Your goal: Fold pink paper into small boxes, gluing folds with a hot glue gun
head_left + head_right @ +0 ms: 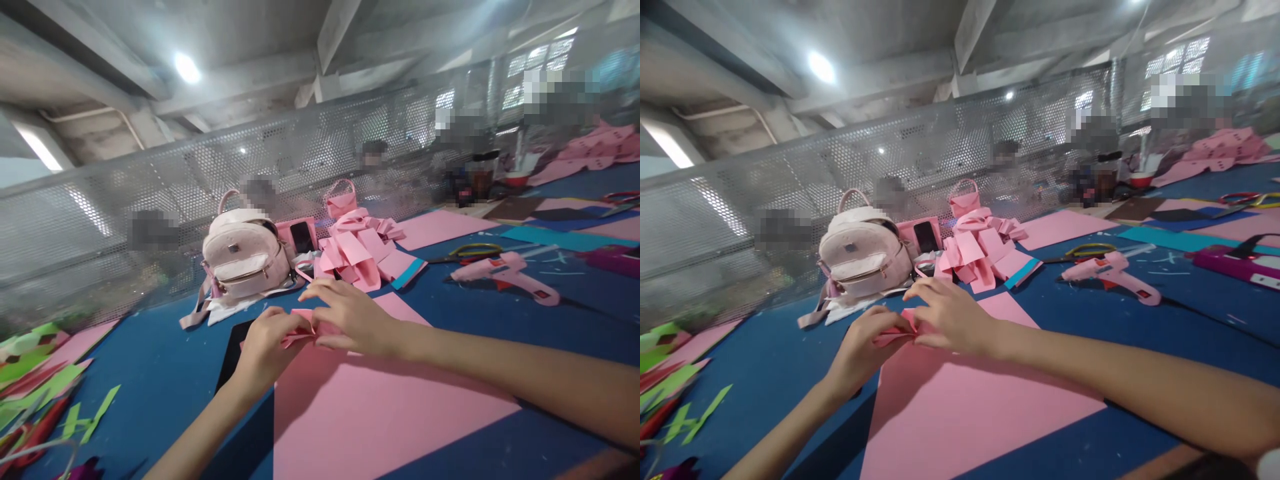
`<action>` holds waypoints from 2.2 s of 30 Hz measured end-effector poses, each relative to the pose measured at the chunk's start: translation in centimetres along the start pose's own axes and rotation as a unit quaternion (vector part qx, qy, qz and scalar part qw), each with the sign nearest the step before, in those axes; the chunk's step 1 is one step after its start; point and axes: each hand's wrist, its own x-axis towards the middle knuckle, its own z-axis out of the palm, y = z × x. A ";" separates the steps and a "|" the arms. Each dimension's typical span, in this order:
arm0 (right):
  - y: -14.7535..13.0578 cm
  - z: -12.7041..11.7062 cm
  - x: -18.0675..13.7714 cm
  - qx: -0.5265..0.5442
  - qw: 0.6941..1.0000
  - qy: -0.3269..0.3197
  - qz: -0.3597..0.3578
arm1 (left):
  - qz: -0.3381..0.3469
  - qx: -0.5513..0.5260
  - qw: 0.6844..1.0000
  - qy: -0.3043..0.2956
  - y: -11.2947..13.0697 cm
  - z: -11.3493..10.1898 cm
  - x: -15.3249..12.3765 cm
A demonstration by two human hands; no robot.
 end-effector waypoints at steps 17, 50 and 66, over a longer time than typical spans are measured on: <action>4.0 1.9 -0.2 0.365 0.886 0.051 0.281 | 0.164 0.278 0.923 0.208 -1.1 -0.1 -0.2; 2.3 2.3 -0.2 0.663 0.673 -0.030 0.325 | 0.256 0.192 0.943 0.088 -2.1 2.4 -1.3; 4.0 2.2 -0.4 0.699 0.642 -0.052 0.311 | 0.247 0.202 0.942 0.101 -3.2 1.1 -1.5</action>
